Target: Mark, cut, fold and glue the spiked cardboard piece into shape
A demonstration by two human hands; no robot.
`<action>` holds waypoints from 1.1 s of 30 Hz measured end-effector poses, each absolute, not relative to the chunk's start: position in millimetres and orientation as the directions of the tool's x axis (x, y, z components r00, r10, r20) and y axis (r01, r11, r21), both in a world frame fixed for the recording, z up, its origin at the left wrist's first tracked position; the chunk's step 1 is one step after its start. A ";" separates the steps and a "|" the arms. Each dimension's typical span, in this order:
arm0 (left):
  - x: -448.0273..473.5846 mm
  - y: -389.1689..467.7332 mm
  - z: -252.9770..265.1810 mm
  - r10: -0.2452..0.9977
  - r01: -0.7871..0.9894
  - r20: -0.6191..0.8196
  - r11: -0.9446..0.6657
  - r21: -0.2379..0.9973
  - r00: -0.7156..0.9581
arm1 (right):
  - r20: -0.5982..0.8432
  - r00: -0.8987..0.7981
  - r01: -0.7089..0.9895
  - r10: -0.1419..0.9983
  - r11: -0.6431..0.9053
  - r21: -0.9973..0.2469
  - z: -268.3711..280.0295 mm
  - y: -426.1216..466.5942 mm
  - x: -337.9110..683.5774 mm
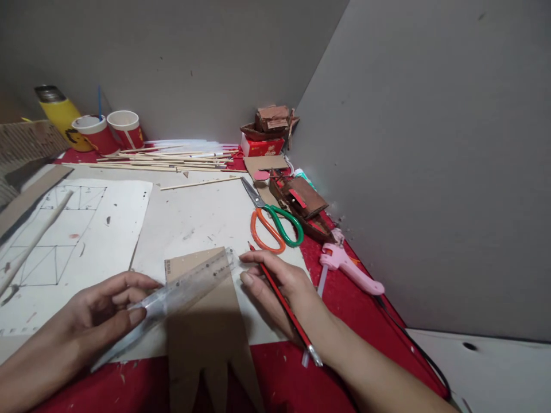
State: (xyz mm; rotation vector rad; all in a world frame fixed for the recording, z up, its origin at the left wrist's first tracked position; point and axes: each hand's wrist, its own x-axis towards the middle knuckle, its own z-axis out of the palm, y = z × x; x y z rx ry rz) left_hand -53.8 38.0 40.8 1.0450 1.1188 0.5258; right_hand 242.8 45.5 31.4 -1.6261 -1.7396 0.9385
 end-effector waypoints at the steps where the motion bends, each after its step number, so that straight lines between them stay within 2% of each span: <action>1: -52.7 36.5 39.3 0.781 0.138 -0.472 0.458 0.878 0.409 | -0.069 -0.106 0.562 0.992 0.003 -0.827 31.4 45.1 242.4; 5: -47.8 25.2 33.4 0.661 0.144 -0.526 0.542 0.828 0.535 | -0.038 -0.236 0.417 0.971 0.066 -0.907 29.6 43.1 244.3; 9: -44.6 20.2 36.2 0.542 0.202 -0.580 0.601 0.773 0.608 | 0.081 -0.398 0.428 0.914 0.263 -0.865 20.4 42.3 248.1; 11: -42.7 23.9 41.5 0.553 0.196 -0.592 0.612 0.766 0.586 | 0.143 -0.386 0.487 0.911 0.333 -0.808 14.8 43.6 249.0; 15: -36.3 32.6 50.0 0.619 0.173 -0.634 0.639 0.750 0.464 | 0.178 -0.295 0.607 0.939 0.328 -0.723 10.2 47.5 248.5; 21: -18.1 27.1 42.7 0.602 0.070 -0.719 0.748 0.660 0.348 | 0.221 -0.368 0.625 0.903 0.416 -0.660 14.2 47.4 247.6; 25: 1.3 21.4 35.8 0.605 -0.078 -0.693 0.772 0.631 0.392 | 0.279 -0.407 0.609 0.870 0.486 -0.626 16.1 45.4 247.6; 29: 21.1 14.3 31.0 0.555 -0.273 -0.695 0.831 0.484 0.457 | 0.315 -0.434 0.596 0.844 0.532 -0.602 18.1 45.6 246.8; 31: 25.8 9.3 30.9 0.495 -0.271 -0.693 0.868 0.416 0.524 | 0.325 -0.432 0.607 0.841 0.538 -0.585 18.5 46.4 246.2; 33: 24.5 5.5 34.6 0.443 -0.165 -0.672 0.884 0.438 0.593 | 0.326 -0.434 0.612 0.840 0.540 -0.578 18.4 47.2 245.8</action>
